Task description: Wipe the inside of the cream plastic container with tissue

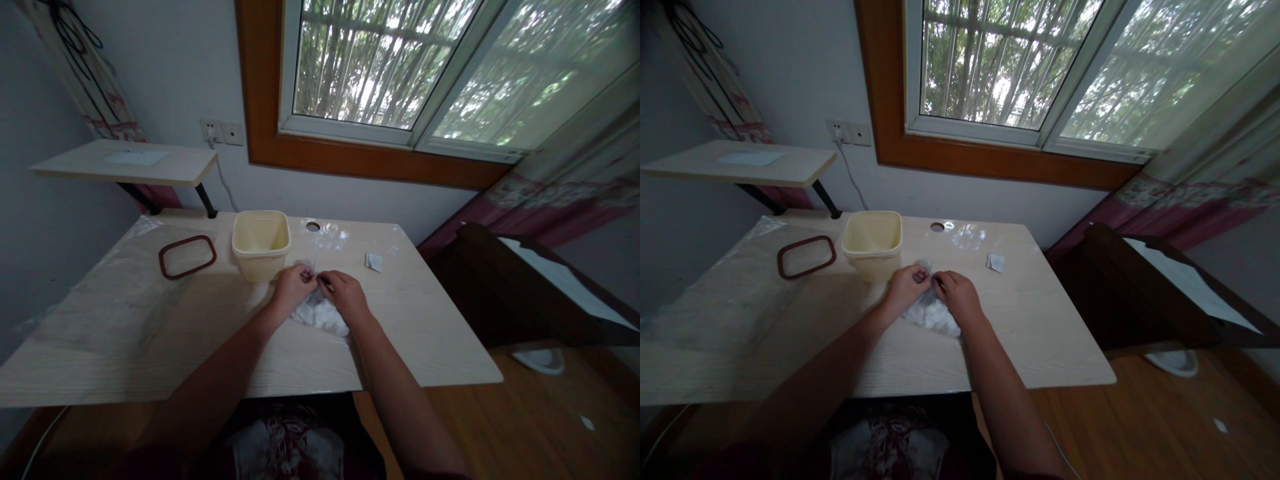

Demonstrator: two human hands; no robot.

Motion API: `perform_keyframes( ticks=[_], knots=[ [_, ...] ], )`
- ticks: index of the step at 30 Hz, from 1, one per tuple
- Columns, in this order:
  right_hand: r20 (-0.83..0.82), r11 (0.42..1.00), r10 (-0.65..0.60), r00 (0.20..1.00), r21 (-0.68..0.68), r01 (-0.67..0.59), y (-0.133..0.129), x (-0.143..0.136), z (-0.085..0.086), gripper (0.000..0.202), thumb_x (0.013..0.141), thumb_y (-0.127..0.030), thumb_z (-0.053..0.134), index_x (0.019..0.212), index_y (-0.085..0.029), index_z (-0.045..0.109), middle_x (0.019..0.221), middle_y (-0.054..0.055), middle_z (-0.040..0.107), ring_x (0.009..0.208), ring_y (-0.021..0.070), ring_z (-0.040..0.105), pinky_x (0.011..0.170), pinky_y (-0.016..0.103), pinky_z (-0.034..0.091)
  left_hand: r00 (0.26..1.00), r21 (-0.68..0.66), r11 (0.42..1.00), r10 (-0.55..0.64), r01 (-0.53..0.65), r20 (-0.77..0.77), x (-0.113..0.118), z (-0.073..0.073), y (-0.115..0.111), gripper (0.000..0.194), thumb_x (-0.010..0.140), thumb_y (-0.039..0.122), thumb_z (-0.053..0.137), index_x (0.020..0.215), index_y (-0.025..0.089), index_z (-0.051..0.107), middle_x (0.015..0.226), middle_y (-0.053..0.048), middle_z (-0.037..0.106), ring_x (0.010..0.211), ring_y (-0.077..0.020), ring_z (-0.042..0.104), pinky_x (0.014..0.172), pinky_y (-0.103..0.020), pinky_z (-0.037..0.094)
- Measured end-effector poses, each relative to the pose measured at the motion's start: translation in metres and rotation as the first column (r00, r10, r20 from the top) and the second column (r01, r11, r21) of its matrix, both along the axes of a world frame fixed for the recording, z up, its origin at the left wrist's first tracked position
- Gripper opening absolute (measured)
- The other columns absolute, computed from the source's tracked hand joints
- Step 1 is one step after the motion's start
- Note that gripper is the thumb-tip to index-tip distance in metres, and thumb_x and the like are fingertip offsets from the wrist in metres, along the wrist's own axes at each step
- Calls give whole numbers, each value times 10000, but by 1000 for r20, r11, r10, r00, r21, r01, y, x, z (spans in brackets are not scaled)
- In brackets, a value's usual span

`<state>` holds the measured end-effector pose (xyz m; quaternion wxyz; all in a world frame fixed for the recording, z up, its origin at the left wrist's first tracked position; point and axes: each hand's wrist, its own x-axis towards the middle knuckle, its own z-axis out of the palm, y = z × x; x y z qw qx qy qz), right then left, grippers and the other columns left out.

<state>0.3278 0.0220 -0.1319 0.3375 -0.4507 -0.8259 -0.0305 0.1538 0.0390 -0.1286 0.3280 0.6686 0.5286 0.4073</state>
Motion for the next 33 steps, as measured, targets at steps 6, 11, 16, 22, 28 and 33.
perform_keyframes(
  ticks=[6,11,16,22,28,33],
  knots=[
    [48,998,-35,998,50,33,-2,-3,5,119,916,-187,592,974,-195,696,814,73,717,729,202,658,681,289,515,1000,34,999,-7,8,-27,1,4,-2,73,749,125,681,800,173,703,767,-7,726,711,-131,656,701,-224,480],
    [43,997,-33,999,72,30,-4,-3,7,119,906,-179,577,945,-203,687,797,69,695,734,201,630,678,289,496,999,61,998,-22,24,-24,1,5,-3,82,746,125,674,806,177,699,765,-3,714,722,-133,653,708,-228,485],
    [3,996,-24,1000,90,23,-6,-1,8,149,907,-168,557,982,-206,681,810,71,690,752,209,626,695,301,499,999,49,999,-16,14,46,1,6,-1,73,724,121,685,781,167,690,745,0,707,689,-125,644,683,-222,479],
    [-43,993,5,999,114,0,-8,-1,10,138,931,-180,550,1001,-200,666,805,71,686,744,206,628,697,309,509,979,-38,998,-38,47,202,3,9,-1,84,742,95,649,785,160,683,720,11,687,693,-119,643,681,-206,486],
    [-153,998,6,988,63,3,-6,0,6,134,926,-186,567,998,-219,674,809,56,686,736,194,639,713,310,529,977,99,995,-31,10,209,2,10,-2,83,754,84,670,768,163,691,836,-26,661,811,-135,647,776,-229,520],
    [-183,999,40,982,37,-33,-2,0,5,137,945,-182,574,1021,-221,681,897,76,703,841,211,668,783,333,551,980,193,981,-29,-10,197,3,4,-2,96,774,75,662,768,170,669,928,-56,651,906,-153,644,776,-230,535]
  ],
)
